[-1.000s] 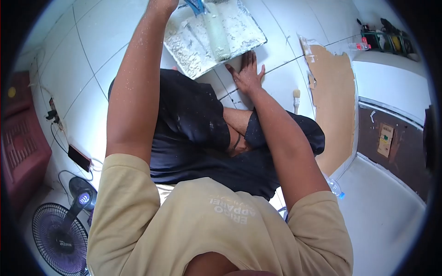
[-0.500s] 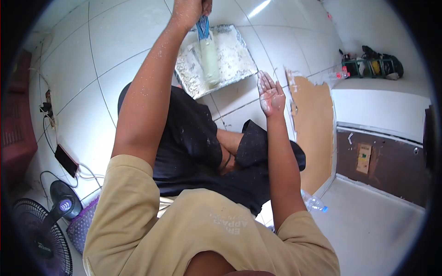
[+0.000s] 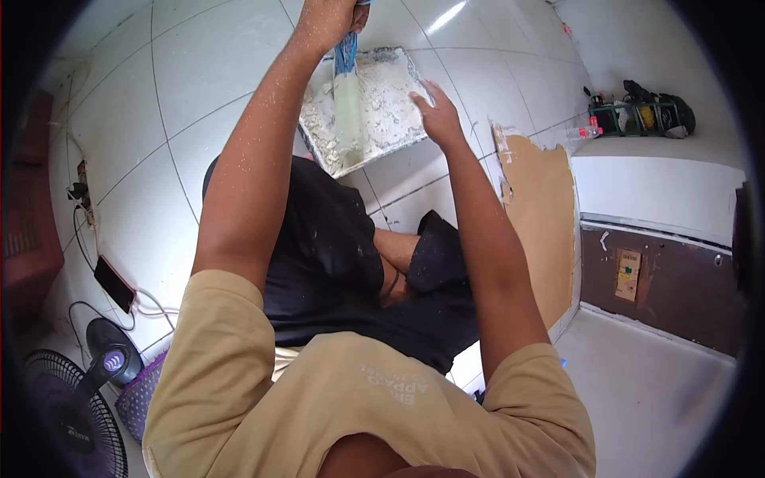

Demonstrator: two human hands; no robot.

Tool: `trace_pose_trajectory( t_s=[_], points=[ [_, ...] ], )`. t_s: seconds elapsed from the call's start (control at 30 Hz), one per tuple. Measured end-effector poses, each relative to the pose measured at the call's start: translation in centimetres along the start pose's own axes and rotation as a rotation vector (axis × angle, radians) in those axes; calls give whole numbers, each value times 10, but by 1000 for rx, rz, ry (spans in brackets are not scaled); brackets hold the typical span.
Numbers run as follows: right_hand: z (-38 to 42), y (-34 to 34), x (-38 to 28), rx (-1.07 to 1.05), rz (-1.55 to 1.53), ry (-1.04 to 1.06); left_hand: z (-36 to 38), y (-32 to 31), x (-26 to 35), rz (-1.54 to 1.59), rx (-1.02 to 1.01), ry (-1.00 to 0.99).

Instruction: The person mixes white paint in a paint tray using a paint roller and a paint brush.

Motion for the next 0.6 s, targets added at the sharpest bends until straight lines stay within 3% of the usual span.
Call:
trace_pose_trajectory(
  t_s=[0.03,0.07,0.13,0.23,0.3,0.33,0.4,0.43,0.6],
  points=[
    [9,6,0,-22,-277,-171,2,2,1,-14,-2,4],
    [20,5,15,-13,-266,-177,4,0,-2,-18,-9,14],
    [49,1,45,221,-80,40,1,-3,-6,-60,-17,7],
    [99,-8,97,164,22,19,1,-12,-1,-87,-3,-1],
    [130,-23,130,-49,217,-62,1,-12,-4,-87,-9,18],
    [138,-22,119,-44,207,-76,2,-14,-7,-77,-13,34],
    [148,-20,82,-413,561,-361,6,-11,-12,-116,-9,39],
    [147,-34,90,-457,592,-294,6,-12,-14,-156,10,32],
    [148,-69,65,-459,583,-358,12,-5,-10,-151,26,66]
  ],
)
Point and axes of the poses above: each hand's wrist, its own z-axis away from the middle knuckle, its own y-axis out of the back of the hand, x = y × z, the point moved 2 cm from there along -z, towards the middle knuckle, and after that the axes turned 10 degrees about -y, right-handed, at the moved point
